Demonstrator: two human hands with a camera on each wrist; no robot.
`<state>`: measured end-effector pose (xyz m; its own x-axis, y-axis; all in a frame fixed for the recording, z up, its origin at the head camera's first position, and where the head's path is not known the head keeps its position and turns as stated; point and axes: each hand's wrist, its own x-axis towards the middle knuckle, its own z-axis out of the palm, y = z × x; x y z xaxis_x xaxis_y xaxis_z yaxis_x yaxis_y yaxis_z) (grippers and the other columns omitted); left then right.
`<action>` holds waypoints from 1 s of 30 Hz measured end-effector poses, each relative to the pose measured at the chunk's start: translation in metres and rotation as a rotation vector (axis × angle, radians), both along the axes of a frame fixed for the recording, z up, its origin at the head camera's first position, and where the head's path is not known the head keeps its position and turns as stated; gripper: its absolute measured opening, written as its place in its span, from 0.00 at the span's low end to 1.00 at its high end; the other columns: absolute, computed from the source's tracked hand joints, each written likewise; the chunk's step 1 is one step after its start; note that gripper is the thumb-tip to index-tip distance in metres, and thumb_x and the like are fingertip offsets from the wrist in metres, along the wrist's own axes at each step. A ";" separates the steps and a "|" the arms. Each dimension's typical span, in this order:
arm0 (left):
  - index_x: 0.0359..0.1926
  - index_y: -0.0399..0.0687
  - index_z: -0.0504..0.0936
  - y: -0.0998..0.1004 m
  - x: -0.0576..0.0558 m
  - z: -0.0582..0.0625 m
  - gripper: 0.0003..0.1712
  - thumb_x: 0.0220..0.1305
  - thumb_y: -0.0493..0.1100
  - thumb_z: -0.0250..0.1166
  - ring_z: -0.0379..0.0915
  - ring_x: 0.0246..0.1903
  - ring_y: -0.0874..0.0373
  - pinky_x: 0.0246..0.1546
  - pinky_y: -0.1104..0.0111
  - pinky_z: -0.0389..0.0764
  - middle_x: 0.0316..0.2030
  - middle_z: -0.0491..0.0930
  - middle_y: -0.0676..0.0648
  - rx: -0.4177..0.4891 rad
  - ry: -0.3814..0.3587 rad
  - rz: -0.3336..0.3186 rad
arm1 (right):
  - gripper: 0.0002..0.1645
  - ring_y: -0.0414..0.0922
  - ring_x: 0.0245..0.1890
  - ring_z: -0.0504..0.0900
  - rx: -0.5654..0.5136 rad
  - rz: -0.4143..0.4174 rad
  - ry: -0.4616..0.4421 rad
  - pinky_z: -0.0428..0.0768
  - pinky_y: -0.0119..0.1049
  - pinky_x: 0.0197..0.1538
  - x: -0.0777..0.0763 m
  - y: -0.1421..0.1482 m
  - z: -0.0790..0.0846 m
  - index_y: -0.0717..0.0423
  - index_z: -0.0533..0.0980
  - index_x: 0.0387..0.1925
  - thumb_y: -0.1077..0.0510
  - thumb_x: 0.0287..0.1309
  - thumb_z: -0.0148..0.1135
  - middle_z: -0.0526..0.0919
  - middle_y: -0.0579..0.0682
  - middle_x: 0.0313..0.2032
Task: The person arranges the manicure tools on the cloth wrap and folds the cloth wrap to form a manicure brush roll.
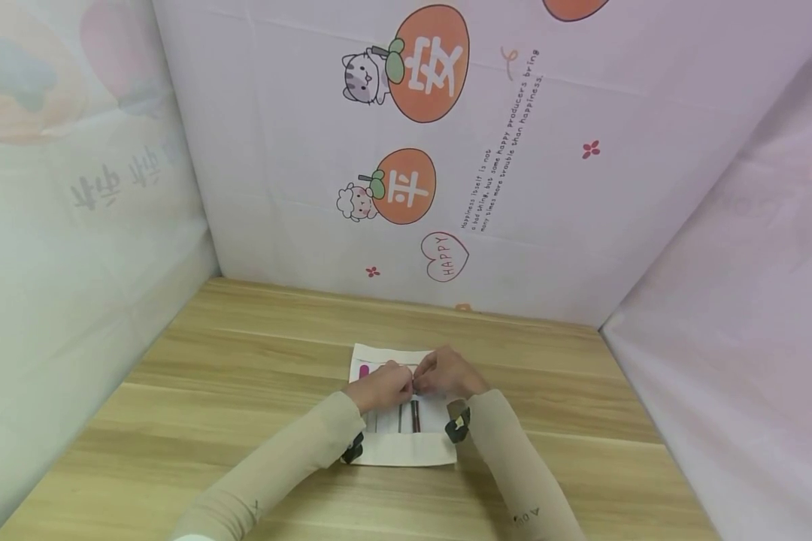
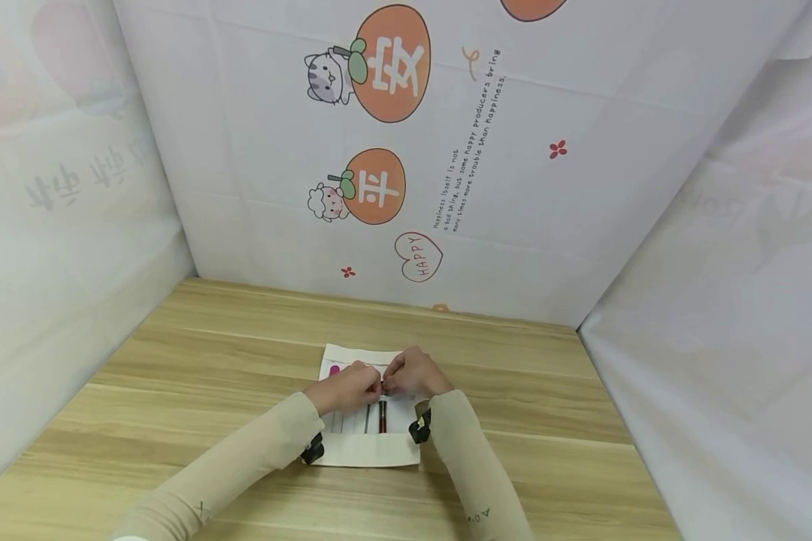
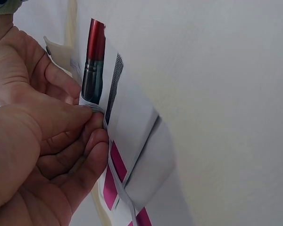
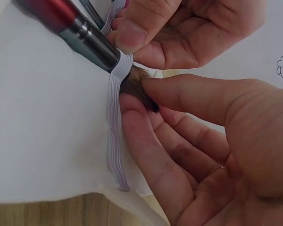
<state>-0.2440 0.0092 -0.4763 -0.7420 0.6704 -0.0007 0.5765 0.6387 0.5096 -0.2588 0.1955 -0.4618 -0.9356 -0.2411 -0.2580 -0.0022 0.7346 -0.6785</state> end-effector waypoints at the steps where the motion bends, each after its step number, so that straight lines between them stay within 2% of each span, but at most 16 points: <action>1: 0.32 0.39 0.85 0.001 -0.001 0.000 0.08 0.71 0.32 0.65 0.66 0.24 0.66 0.30 0.76 0.72 0.25 0.79 0.51 -0.001 0.003 0.001 | 0.05 0.43 0.37 0.85 0.004 0.005 -0.006 0.79 0.34 0.39 0.000 0.000 0.000 0.54 0.88 0.38 0.63 0.59 0.74 0.91 0.47 0.35; 4: 0.30 0.39 0.85 0.002 -0.001 0.000 0.10 0.72 0.32 0.64 0.65 0.23 0.65 0.29 0.75 0.71 0.23 0.77 0.51 -0.017 0.009 0.004 | 0.05 0.43 0.37 0.84 0.023 0.019 -0.004 0.78 0.34 0.38 0.002 0.000 0.001 0.54 0.88 0.38 0.62 0.59 0.74 0.91 0.46 0.35; 6: 0.32 0.39 0.85 0.002 -0.001 0.000 0.09 0.72 0.32 0.64 0.68 0.24 0.66 0.31 0.76 0.73 0.26 0.81 0.50 -0.024 0.015 0.003 | 0.06 0.43 0.38 0.84 0.030 0.018 0.009 0.79 0.34 0.40 0.003 0.000 0.002 0.55 0.88 0.40 0.60 0.59 0.75 0.91 0.47 0.36; 10: 0.38 0.38 0.86 -0.002 0.001 0.005 0.04 0.71 0.32 0.65 0.75 0.30 0.63 0.36 0.73 0.79 0.35 0.87 0.45 -0.008 0.014 0.002 | 0.11 0.44 0.42 0.85 0.075 0.014 0.095 0.84 0.40 0.47 0.007 0.002 0.009 0.56 0.87 0.42 0.56 0.59 0.77 0.91 0.49 0.40; 14: 0.42 0.37 0.84 -0.016 -0.001 0.016 0.03 0.70 0.33 0.66 0.80 0.35 0.58 0.42 0.67 0.84 0.38 0.87 0.45 0.030 0.008 0.029 | 0.13 0.45 0.43 0.87 0.114 0.038 0.186 0.87 0.45 0.50 0.016 0.011 0.021 0.58 0.87 0.43 0.56 0.59 0.77 0.91 0.50 0.41; 19: 0.50 0.36 0.82 -0.050 -0.006 0.033 0.09 0.73 0.36 0.66 0.81 0.46 0.52 0.53 0.57 0.85 0.44 0.85 0.44 0.075 0.001 0.104 | 0.11 0.42 0.38 0.86 0.101 0.116 0.260 0.86 0.40 0.47 0.039 0.033 0.039 0.61 0.85 0.40 0.60 0.58 0.77 0.89 0.49 0.37; 22: 0.51 0.36 0.82 -0.072 -0.014 0.039 0.10 0.74 0.37 0.64 0.80 0.47 0.51 0.54 0.55 0.84 0.45 0.84 0.44 0.075 0.010 0.147 | 0.08 0.40 0.36 0.85 0.065 0.179 0.285 0.85 0.34 0.43 0.057 0.047 0.046 0.60 0.85 0.39 0.62 0.59 0.75 0.89 0.48 0.35; 25: 0.51 0.38 0.81 -0.093 -0.024 0.039 0.09 0.76 0.38 0.62 0.78 0.45 0.53 0.52 0.56 0.83 0.44 0.83 0.45 0.051 0.006 0.200 | 0.04 0.40 0.35 0.87 0.052 0.244 0.308 0.85 0.30 0.40 0.075 0.057 0.046 0.59 0.86 0.38 0.62 0.61 0.74 0.90 0.49 0.35; 30: 0.51 0.33 0.81 -0.117 -0.036 0.033 0.11 0.74 0.36 0.62 0.79 0.46 0.49 0.54 0.53 0.83 0.46 0.84 0.39 0.069 -0.024 0.235 | 0.06 0.39 0.35 0.87 0.094 0.267 0.303 0.85 0.30 0.41 0.100 0.069 0.035 0.58 0.87 0.39 0.61 0.62 0.73 0.91 0.49 0.36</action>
<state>-0.2797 -0.1073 -0.4430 -0.8781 0.4781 0.0198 0.4032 0.7171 0.5684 -0.1586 0.2646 -0.4266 -0.8802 -0.4744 -0.0127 -0.3909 0.7400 -0.5473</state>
